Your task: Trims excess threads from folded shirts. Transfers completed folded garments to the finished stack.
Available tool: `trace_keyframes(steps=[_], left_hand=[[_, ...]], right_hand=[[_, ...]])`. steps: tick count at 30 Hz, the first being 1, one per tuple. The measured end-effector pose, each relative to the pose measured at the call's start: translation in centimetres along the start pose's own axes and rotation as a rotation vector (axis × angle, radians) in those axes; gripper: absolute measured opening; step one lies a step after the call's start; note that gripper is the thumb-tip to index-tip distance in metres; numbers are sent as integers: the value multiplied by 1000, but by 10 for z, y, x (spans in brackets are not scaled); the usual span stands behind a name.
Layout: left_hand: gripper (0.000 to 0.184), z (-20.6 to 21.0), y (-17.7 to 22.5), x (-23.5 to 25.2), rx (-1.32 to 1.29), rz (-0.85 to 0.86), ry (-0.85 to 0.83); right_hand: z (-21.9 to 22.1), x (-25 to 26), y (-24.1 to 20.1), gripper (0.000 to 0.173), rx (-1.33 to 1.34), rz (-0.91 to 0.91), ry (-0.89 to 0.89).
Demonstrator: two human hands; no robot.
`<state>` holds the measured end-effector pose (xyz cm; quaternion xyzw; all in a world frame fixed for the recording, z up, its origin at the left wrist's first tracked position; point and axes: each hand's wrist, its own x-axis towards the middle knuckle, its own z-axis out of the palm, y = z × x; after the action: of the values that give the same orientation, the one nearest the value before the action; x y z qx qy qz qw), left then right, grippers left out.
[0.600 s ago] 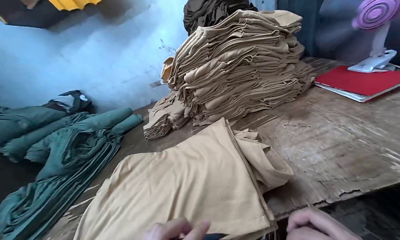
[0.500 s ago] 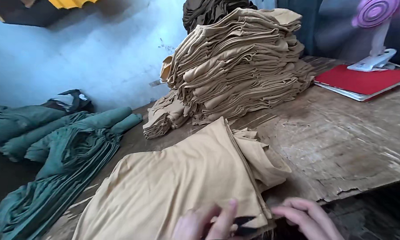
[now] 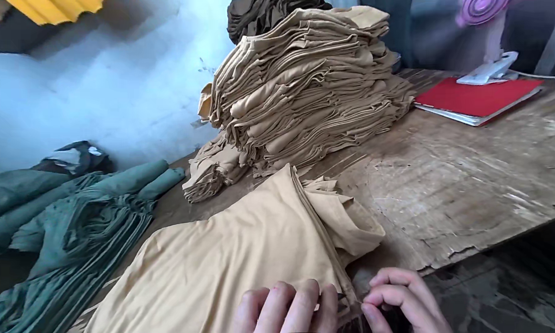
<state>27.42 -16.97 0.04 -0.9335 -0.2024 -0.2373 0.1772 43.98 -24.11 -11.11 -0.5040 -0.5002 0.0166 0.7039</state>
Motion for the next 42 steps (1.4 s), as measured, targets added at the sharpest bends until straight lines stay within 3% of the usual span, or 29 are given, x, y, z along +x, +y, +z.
trace_keyframes(steps=[7, 11, 13, 15, 18, 19, 21, 23, 26, 28, 30, 35, 39, 42], left_hand=[[21, 15, -3, -1, -61, -34, 51], [23, 28, -20, -13, -322, -219, 164], [24, 45, -30, -23, -436, -277, 184], [24, 55, -39, -31, -520, -279, 195], [25, 49, -44, -39, -629, -215, 179], [27, 46, -43, -40, -654, -198, 167], [35, 42, -39, -38, -667, -182, 148], [37, 38, -32, -33, -617, -189, 146], [23, 29, -23, -23, -410, -152, 159], [15, 20, -21, -17, -255, -125, 153], [15, 11, -17, -11, -191, -110, 138], [17, 13, -3, 2, -130, -47, 69], [15, 19, -8, -3, -224, -111, 98], [28, 13, -15, -16, -402, -198, -57]], right_hand=[[-5, -2, 3, 13, 18, -167, -89], [4, 2, 8, 30, -263, -318, -73], [5, 6, 10, 19, -246, -358, -107], [-9, 14, 6, 6, -143, -320, -325], [-48, 24, -1, 13, -362, -190, -828], [-57, 25, -2, 16, -431, -158, -897], [-62, 24, -6, 24, -463, -114, -740], [-46, 20, -10, 27, -391, -128, -385], [-18, 15, -7, 22, -430, -210, -170], [-9, 14, -2, 9, -453, -244, -156], [-9, 15, 1, 9, -392, -193, -160], [-8, 15, 3, 10, -267, -161, -82], [-12, 14, 2, 9, -253, -181, -162], [-15, 8, 5, 28, -249, -191, -176]])
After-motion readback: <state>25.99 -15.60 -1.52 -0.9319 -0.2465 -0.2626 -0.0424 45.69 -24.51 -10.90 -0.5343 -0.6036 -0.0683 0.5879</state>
